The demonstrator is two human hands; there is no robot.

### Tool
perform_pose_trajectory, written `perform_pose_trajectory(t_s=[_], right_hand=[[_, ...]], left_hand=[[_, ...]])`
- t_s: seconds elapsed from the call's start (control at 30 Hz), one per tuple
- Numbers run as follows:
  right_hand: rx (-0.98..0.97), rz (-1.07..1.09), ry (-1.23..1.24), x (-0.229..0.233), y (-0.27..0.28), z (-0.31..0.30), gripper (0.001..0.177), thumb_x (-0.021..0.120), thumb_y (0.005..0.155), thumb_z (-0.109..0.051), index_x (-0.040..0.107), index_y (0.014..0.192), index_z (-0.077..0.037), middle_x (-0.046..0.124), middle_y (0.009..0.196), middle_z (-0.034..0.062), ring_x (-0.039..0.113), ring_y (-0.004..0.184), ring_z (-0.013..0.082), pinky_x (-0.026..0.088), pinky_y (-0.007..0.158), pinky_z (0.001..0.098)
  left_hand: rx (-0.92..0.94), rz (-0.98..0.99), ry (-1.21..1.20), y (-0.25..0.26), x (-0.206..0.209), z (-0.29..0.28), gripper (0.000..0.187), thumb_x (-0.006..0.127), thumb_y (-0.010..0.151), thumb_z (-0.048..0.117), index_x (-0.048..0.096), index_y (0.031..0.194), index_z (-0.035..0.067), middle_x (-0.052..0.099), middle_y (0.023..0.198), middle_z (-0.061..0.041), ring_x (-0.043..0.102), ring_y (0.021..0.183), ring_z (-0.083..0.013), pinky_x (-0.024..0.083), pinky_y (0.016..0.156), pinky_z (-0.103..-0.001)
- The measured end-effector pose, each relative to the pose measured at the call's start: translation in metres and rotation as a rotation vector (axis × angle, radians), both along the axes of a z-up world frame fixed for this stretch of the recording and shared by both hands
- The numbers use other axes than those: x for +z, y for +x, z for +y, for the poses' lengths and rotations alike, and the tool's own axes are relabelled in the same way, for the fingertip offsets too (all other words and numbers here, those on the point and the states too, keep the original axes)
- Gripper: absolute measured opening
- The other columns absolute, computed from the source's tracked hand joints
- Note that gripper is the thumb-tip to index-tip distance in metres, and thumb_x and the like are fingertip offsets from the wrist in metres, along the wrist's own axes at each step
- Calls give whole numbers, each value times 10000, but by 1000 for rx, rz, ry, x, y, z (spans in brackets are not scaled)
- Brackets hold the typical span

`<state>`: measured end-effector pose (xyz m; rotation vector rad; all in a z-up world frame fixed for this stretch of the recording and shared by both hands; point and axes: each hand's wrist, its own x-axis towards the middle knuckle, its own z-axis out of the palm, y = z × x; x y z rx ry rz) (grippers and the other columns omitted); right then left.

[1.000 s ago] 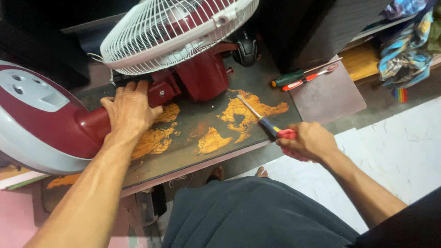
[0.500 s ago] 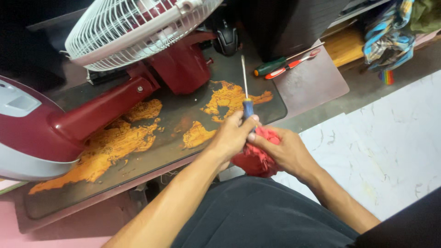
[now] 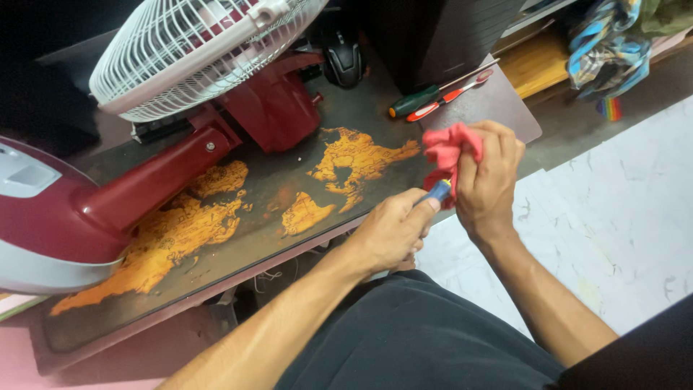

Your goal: The person assembles a table fan by attaching the front grill to the fan head and securing it with a screwdriver. They then wipe the fan base and surrounding table surface with a red cloth.

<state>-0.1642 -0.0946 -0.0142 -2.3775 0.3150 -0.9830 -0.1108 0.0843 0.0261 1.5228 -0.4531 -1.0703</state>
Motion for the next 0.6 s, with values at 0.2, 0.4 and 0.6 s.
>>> perform_pose_trajectory(t_s=[0.2, 0.4, 0.6], right_hand=[[-63, -342, 1004, -12, 6, -60, 248, 436, 1113, -140, 557, 1312, -54, 645, 1229, 106, 645, 1106, 231, 550, 967, 396], [283, -156, 1473, 17, 4, -20, 227, 467, 1038, -233, 509, 1235, -129, 680, 944, 67, 650, 704, 200, 583, 621, 342], [189, 0, 1226, 45, 11, 22, 251, 552, 1069, -213, 650, 1268, -94, 619, 880, -28, 511, 673, 24, 437, 553, 211]], left_hand=[[-27, -395, -63, 10, 0, 3, 319, 536, 1056, 302, 631, 1186, 26, 628, 808, -13, 596, 737, -83, 495, 665, -276], [308, -287, -21, 23, -5, -54, 324, 608, 998, 258, 716, 1245, 77, 639, 832, -26, 564, 717, -124, 469, 628, -298], [526, -82, -154, 25, -9, -79, 286, 631, 990, 217, 743, 1194, 51, 745, 961, -13, 634, 839, -81, 527, 727, -272]])
